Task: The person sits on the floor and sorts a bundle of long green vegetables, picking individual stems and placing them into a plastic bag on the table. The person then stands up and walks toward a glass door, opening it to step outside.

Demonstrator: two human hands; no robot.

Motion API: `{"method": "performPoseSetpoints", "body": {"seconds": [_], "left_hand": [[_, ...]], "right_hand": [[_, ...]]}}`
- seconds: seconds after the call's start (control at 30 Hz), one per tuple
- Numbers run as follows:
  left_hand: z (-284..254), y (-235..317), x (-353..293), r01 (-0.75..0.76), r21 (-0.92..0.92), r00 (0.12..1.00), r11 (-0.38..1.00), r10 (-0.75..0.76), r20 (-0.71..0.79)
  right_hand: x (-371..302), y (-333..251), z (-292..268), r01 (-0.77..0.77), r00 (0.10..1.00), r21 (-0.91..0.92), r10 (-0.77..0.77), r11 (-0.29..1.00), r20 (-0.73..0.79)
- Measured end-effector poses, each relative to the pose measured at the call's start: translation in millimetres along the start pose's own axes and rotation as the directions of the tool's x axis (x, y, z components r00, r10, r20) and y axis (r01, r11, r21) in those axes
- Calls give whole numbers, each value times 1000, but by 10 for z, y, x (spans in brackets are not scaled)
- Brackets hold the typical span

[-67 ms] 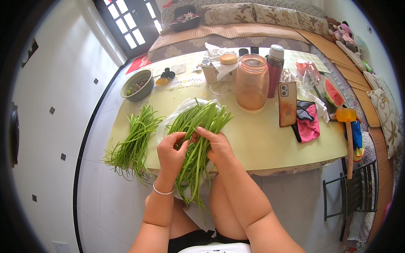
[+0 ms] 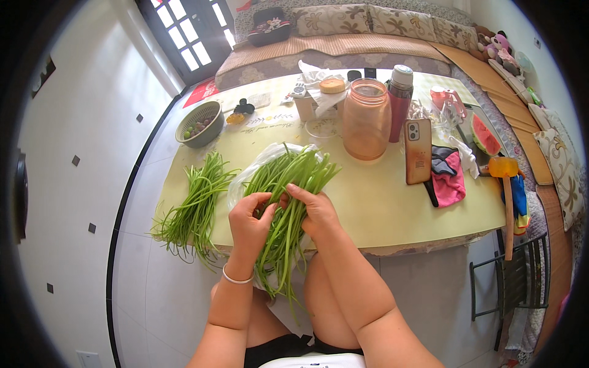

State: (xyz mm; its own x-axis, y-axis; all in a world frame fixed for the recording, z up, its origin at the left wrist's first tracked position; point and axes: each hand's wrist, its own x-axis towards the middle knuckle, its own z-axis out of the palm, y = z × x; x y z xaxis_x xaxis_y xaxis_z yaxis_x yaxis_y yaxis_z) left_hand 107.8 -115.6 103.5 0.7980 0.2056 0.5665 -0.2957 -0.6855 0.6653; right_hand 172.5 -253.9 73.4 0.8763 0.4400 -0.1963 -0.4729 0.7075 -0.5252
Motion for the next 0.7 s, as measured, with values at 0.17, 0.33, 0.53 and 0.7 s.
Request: {"method": "performPoseSetpoints", "body": {"seconds": [0.17, 0.33, 0.53, 0.7], "left_hand": [[22, -37, -10, 42, -53, 998, 998, -44, -49], [-7, -95, 16, 161, -173, 982, 972, -175, -69], [-14, -86, 23, 186, -229, 980, 955, -197, -25], [-6, -78, 17, 117, -188, 991, 975, -126, -39]], "right_hand": [[17, -9, -15, -12, 999, 46, 14, 999, -31], [-8, -23, 40, -16, 998, 104, 22, 994, -57], [20, -20, -9, -14, 999, 137, 19, 991, -33], [38, -13, -41, -21, 1000, 77, 21, 997, 5]]}}
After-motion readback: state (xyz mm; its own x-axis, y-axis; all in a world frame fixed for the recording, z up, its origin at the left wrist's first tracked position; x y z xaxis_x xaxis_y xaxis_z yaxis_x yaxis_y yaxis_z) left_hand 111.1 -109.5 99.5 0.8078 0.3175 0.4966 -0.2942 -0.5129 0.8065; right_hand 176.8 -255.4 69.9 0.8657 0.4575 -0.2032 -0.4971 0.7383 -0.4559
